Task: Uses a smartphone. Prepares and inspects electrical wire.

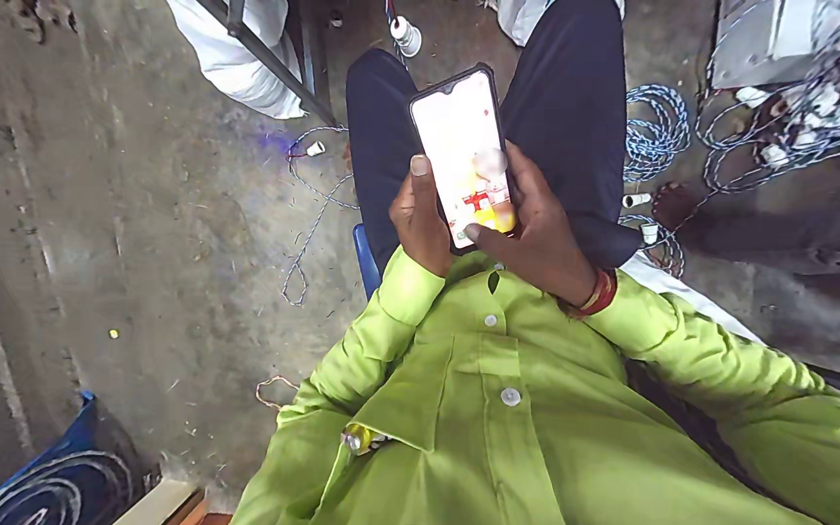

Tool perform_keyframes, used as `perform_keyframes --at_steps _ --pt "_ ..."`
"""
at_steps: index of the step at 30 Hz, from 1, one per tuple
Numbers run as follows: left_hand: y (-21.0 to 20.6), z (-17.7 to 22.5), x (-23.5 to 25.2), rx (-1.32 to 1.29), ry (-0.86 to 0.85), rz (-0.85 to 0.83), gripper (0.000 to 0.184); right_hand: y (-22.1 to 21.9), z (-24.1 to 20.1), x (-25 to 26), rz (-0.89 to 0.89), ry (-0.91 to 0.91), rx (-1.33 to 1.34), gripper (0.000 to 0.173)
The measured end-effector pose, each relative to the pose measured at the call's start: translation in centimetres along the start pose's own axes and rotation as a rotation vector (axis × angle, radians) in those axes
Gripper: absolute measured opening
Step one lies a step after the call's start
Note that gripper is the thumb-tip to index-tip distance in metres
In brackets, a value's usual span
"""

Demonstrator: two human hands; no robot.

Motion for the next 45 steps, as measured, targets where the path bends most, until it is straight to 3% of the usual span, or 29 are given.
perform_keyframes --at_steps 5,9,17,30,32,37,45 --pt "-0.1 -0.3 -0.2 -0.017 0.027 -0.012 0.038 0.3 -0.1 0.2 -0.053 0.047 0.205 0.068" --pt "0.1 -0.5 -0.3 -0.001 0.046 -0.026 0.038 0.7 -0.1 0.0 -0.038 -0.055 0.269 0.062" --pt "-0.3 -0.1 -1.0 0.136 0.027 -0.063 0.038 3.0 -1.5 1.2 0.018 0.029 0.288 0.054" --pt "-0.7 -0.1 -1.5 0.224 0.016 -0.189 0.041 2.7 -1.8 1.3 0.069 -0.040 0.434 0.026" --pt "-0.8 0.0 -1.6 0.220 0.010 -0.198 0.041 2.7 -1.8 1.2 0.075 -0.051 0.437 0.027" --pt "-1.0 0.3 -1.2 0.204 -0.037 -0.182 0.038 2.3 -1.5 1.2 -0.036 -0.048 0.438 0.062" --pt "-1.0 0.2 -1.2 0.188 -0.034 -0.190 0.037 2.4 -2.0 1.2 -0.008 -0.031 0.402 0.053"
Point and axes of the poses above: each hand's wrist, its own x-axis towards the middle knuckle, its own y-axis out of the back of the hand, z = x × y, the point moved 8 cm from there along x, towards the middle knuckle, and after that the axes turned 8 degrees about -y, right-handed, at the moved point
